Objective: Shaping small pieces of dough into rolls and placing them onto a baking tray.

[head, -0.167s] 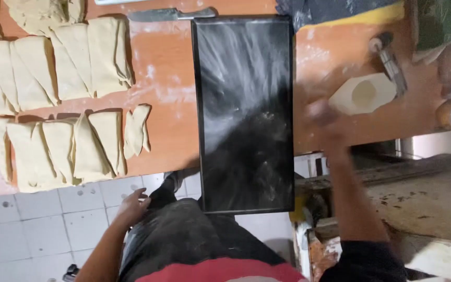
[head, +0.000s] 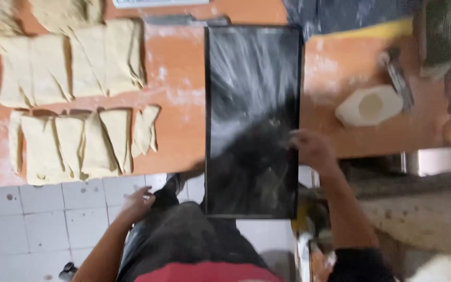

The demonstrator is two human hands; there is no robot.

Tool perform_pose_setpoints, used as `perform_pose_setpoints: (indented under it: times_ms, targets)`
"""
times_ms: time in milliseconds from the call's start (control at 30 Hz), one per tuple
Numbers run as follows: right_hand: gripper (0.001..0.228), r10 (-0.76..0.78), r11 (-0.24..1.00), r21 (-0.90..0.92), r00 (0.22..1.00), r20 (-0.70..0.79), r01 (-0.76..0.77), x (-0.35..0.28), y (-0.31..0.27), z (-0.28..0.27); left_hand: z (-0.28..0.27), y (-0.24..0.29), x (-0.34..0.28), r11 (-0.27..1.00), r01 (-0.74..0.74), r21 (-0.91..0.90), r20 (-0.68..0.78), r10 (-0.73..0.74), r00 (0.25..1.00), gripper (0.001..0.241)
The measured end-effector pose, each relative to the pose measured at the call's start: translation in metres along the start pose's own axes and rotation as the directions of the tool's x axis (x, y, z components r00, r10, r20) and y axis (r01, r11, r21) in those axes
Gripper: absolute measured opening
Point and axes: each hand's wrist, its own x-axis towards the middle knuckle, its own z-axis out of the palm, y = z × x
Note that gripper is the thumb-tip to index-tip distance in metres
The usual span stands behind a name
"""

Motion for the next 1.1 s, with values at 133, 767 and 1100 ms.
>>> perform_pose_setpoints:
  times_ms: [133,767,1100]
  targets:
    - [0.037,0.373,0.905,0.417,0.629,-0.682,-0.085,0.009,0.026,-0.018,0.007,-0.013,-0.005,0.999,-0.018,0.028,0.027,0.017,0.999,0.057]
    - [0.04,0.25,0.729,0.599,0.943,0.217,-0.331,-0.008,-0.083,0.068,-0.03,-0.038,0.021,0.972,-0.111,0.208,0.099,0.092,0.991,0.053]
    - [0.036,0.705,0.547,0.714,0.7,-0.111,-0.437,-0.08,-0.215,0.165,-0.087,-0.13,0.072,0.961,-0.24,0.136,0.145,0.22,0.965,0.056]
